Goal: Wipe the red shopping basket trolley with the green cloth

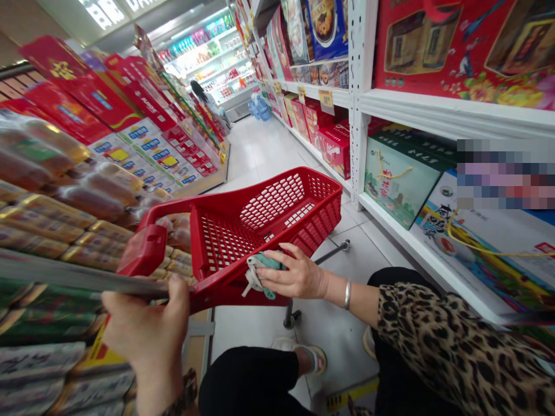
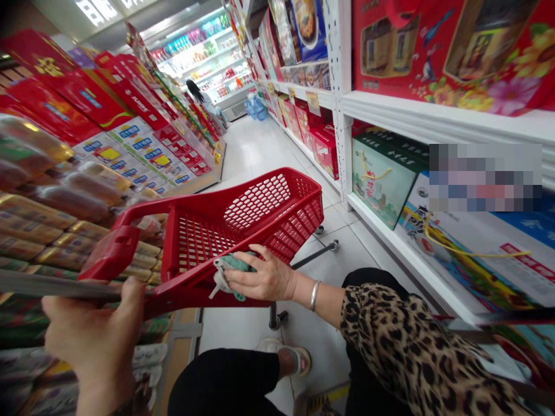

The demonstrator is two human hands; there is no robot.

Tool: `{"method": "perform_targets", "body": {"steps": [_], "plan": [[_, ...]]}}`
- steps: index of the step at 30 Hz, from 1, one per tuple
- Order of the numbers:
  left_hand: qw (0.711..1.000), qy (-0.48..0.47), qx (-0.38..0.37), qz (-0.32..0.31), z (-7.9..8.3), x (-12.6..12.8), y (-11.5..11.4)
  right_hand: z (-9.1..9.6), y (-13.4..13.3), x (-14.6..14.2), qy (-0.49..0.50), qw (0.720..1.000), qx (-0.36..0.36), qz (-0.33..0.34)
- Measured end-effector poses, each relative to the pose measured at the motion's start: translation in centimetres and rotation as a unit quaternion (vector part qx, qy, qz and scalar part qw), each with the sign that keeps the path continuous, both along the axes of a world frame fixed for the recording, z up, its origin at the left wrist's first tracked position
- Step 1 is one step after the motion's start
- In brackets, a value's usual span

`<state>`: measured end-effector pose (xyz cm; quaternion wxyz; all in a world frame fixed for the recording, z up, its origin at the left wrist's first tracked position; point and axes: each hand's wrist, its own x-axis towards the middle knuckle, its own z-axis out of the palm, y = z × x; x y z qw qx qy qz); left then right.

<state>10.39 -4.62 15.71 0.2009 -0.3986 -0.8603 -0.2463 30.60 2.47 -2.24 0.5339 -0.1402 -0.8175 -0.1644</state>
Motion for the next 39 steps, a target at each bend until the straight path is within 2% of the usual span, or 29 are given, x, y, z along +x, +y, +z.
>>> {"method": "perform_targets", "body": {"steps": [5, 10, 13, 19, 27, 32, 36, 39], "plan": [[1.0, 0.001, -0.001, -0.002, -0.2, -0.4, -0.1, -0.7, 0.6, 1.2, 0.013, 1.0, -0.012, -0.012], [1.0, -0.002, 0.007, -0.001, -0.3, -0.6, 0.0, -1.6, 1.5, 3.3, -0.022, 0.997, -0.061, -0.047], [1.0, -0.002, 0.004, 0.0, -0.2, -0.3, 0.1, -1.7, 2.1, 4.7, -0.031, 0.993, -0.078, -0.078], [1.0, -0.023, 0.001, -0.013, 0.4, 0.5, 0.0, -1.9, 2.8, 6.8, -0.038, 0.984, -0.149, -0.094], [1.0, -0.017, 0.004, -0.016, 0.2, -0.1, -0.1, -2.4, 3.9, 9.0, -0.02, 0.974, -0.189, -0.123], [1.0, -0.001, -0.016, -0.014, 0.3, 0.0, -0.2, -2.6, 5.0, 11.1, 0.001, 0.948, -0.246, -0.199], [1.0, 0.006, -0.011, -0.009, 0.3, 0.2, -0.3, -2.4, 6.1, 12.6, 0.056, 0.907, -0.309, -0.28], [1.0, -0.013, -0.013, -0.012, 0.3, 0.2, -0.4, -2.1, 6.9, 13.4, 0.125, 0.877, -0.324, -0.332]]}}
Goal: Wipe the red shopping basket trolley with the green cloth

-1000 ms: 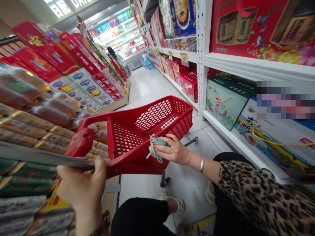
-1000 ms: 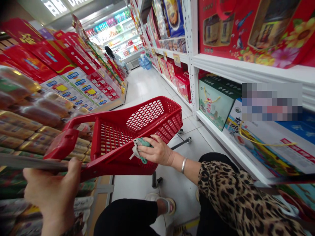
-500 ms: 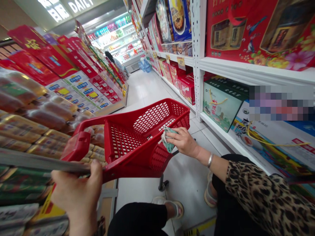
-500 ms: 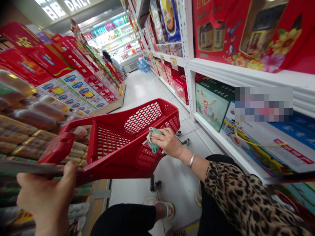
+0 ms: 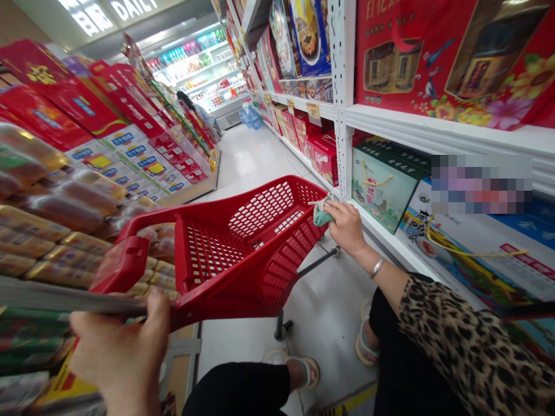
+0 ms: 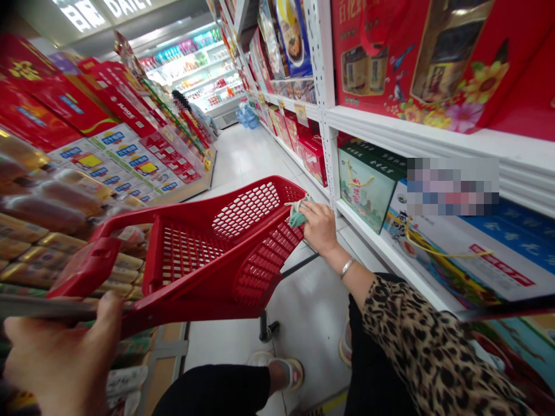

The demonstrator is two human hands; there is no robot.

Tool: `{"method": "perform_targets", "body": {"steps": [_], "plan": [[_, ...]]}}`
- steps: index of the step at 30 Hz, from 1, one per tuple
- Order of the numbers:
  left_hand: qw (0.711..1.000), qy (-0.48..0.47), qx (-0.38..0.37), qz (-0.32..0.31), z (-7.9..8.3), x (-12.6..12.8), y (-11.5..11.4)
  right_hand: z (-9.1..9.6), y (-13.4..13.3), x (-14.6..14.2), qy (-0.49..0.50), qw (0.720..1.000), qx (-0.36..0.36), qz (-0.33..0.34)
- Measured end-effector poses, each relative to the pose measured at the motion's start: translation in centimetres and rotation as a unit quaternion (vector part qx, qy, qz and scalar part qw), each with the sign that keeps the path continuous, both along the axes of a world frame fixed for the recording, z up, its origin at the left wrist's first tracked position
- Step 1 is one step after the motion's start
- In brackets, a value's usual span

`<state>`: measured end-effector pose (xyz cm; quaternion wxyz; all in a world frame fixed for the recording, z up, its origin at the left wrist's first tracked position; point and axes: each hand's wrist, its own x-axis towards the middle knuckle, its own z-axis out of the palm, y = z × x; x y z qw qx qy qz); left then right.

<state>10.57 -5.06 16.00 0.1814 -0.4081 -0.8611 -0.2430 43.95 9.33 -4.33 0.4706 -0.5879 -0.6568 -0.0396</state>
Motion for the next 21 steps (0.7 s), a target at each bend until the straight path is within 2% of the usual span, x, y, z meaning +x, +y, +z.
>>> {"method": "perform_targets", "body": {"steps": [4, 7, 13, 21], "plan": [[1.0, -0.01, -0.008, 0.009, -0.2, -0.3, 0.0, 0.4, 0.9, 0.6, 0.056, 0.997, 0.019, -0.054], [1.0, -0.001, -0.014, 0.014, -0.3, -0.8, 0.2, 0.6, 1.4, 0.8, 0.081, 0.994, 0.02, -0.064], [1.0, 0.01, -0.007, 0.009, -0.5, -1.5, 0.2, 0.6, 1.0, -1.3, 0.057, 0.998, 0.009, 0.001], [1.0, -0.004, 0.017, 0.01, -0.7, -1.5, -0.1, 1.7, -2.4, -5.7, -0.012, 0.995, 0.051, 0.082]]}}
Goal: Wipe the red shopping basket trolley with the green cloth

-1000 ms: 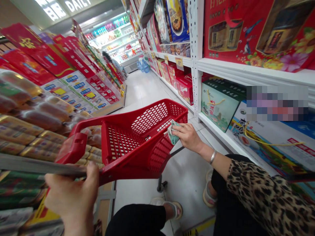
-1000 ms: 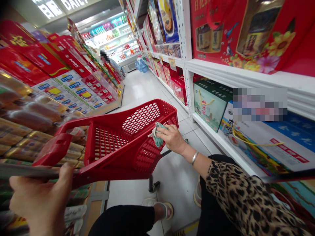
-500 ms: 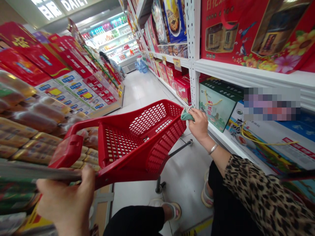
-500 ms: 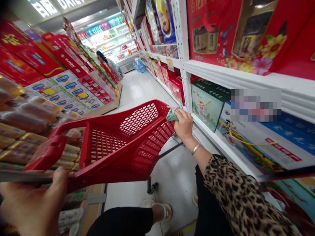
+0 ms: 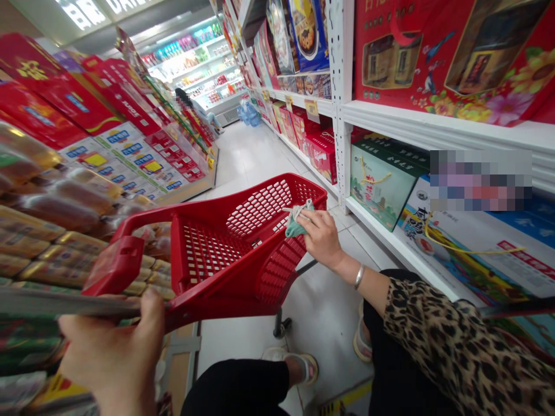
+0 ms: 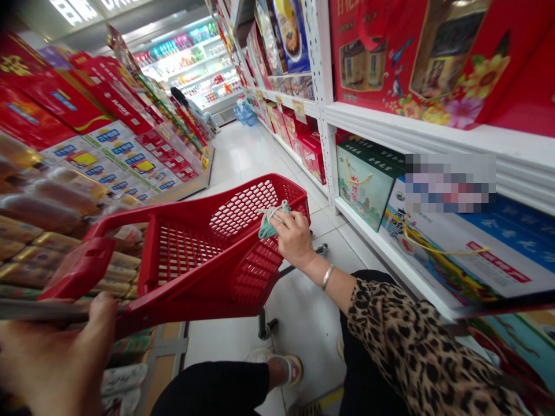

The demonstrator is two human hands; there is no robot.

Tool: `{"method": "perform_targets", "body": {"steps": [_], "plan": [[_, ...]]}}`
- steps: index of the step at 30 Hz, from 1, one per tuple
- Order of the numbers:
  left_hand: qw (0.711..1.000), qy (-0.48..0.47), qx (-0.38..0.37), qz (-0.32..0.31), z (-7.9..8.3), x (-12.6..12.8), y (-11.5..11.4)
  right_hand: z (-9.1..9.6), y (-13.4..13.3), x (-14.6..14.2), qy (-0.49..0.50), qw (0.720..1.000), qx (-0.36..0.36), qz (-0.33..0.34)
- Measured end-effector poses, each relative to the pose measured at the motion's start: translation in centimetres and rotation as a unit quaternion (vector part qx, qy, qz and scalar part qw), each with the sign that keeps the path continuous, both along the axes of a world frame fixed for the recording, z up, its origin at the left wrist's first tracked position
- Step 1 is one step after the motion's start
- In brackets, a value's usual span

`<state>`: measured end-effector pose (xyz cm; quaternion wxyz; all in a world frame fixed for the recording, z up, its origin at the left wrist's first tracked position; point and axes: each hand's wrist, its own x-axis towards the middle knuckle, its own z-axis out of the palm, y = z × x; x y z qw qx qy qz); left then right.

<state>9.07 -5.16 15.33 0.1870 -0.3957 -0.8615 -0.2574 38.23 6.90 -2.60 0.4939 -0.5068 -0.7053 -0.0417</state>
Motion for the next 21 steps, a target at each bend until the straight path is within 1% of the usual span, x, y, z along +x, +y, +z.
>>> {"method": "perform_targets", "body": {"steps": [5, 8, 15, 19, 21], "plan": [[1.0, -0.005, 0.001, 0.008, 0.3, 0.3, 0.4, 0.5, -2.0, -2.8, -0.024, 0.997, 0.045, 0.056], [1.0, -0.002, -0.001, 0.002, 0.4, 0.5, 0.3, 0.8, -2.8, -4.4, -0.023, 0.995, 0.063, 0.072], [1.0, 0.006, -0.01, 0.001, 0.5, 0.5, 0.2, 2.1, -4.6, -7.1, -0.026, 0.985, 0.136, 0.103], [1.0, 0.0, -0.005, -0.005, 0.4, 0.6, 0.2, 2.4, -5.7, -8.6, -0.053, 0.97, 0.185, 0.149], [1.0, -0.003, -0.005, -0.005, 0.4, 0.7, 0.2, 2.4, -6.0, -9.3, -0.076, 0.954, 0.224, 0.186]]}}
